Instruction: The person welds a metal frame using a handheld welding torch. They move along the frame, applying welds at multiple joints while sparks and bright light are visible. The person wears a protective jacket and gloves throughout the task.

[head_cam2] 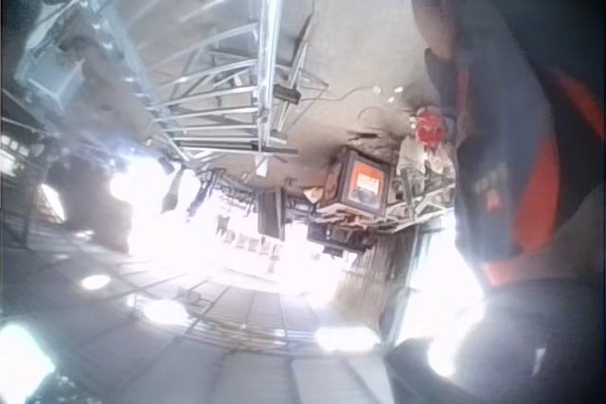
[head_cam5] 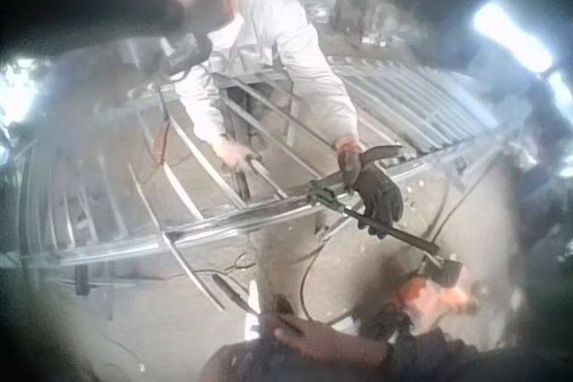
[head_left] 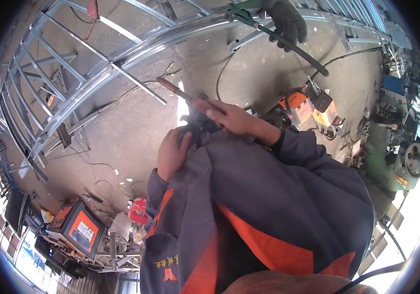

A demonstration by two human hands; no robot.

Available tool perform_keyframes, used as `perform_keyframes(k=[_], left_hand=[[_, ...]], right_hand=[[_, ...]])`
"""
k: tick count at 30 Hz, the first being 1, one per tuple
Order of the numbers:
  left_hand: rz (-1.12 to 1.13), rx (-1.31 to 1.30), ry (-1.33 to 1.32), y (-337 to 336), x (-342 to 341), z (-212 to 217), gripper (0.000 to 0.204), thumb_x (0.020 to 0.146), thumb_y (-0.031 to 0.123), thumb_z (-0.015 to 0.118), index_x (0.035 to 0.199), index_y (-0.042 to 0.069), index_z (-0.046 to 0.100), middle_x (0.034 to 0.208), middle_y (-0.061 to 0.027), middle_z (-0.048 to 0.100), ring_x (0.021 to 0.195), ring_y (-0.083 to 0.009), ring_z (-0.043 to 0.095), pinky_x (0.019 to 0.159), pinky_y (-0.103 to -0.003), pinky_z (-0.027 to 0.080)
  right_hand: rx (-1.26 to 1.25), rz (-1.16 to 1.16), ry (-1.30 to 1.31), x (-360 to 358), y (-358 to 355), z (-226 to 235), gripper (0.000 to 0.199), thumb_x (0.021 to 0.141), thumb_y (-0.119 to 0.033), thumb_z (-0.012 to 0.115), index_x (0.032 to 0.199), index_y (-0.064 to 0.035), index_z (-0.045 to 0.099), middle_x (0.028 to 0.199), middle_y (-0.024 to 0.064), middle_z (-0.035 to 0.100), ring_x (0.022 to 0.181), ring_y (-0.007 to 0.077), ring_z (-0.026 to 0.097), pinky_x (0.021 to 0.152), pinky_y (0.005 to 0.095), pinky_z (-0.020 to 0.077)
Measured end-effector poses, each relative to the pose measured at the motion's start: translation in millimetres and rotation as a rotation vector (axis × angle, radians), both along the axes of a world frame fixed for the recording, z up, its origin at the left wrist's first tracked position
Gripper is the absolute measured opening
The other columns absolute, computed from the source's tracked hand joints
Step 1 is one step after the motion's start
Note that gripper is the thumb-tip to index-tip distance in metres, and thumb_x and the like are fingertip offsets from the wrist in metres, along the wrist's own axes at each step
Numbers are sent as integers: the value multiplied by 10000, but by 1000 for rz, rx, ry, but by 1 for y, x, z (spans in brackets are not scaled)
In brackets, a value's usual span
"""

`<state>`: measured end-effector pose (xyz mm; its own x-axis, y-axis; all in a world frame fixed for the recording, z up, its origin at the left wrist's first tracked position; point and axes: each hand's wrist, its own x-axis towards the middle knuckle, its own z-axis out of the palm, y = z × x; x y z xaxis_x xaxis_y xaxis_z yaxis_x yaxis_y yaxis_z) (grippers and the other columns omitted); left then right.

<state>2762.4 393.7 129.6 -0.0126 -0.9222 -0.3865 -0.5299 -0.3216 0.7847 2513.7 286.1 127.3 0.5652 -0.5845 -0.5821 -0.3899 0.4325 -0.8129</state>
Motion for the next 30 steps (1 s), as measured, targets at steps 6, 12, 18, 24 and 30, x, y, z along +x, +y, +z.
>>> perform_keyframes(k=[6, 12, 18, 24, 30], left_hand=[[-20, -66, 1, -31, 2, 6, 332, 1048, 297, 660, 1213, 13, 709, 1124, -228, 721, 1037, -442, 693, 882, -475, 554], [-86, -117, 17, -64, 26, 2, 290, 1018, 244, 691, 1184, 7, 714, 1078, -203, 728, 1003, -428, 700, 862, -476, 557], [-177, -189, 69, -89, 51, -9, 277, 971, 218, 740, 1153, 9, 729, 1026, -191, 719, 948, -406, 697, 837, -479, 557], [-271, -310, 0, -105, 73, -25, 290, 932, 242, 775, 1123, 26, 744, 1050, -155, 723, 975, -384, 687, 874, -483, 541], [-325, -398, -71, -116, 79, -35, 289, 906, 256, 782, 1110, 54, 754, 1153, -121, 722, 1162, -356, 665, 1084, -504, 477]], right_hand=[[111, -44, 75, 6, -19, 12, 622, 1106, -485, 561, 1610, -130, 479, 910, 13, 638, 754, 98, 591, 708, 293, 506], [144, -96, 130, 28, -24, 8, 648, 1087, -510, 574, 1582, -97, 506, 973, 30, 677, 774, 124, 615, 745, 305, 517], [95, -160, 171, 60, -14, 0, 679, 1084, -512, 584, 1590, -70, 491, 1078, 60, 704, 893, 144, 642, 837, 317, 521], [120, -210, 160, 86, -20, 10, 633, 1095, -485, 576, 1581, -86, 510, 1047, 67, 694, 925, 133, 626, 855, 321, 511], [152, -253, 155, 98, -31, 6, 591, 1095, -458, 579, 1555, -89, 538, 972, 42, 670, 818, 121, 589, 755, 310, 495]])
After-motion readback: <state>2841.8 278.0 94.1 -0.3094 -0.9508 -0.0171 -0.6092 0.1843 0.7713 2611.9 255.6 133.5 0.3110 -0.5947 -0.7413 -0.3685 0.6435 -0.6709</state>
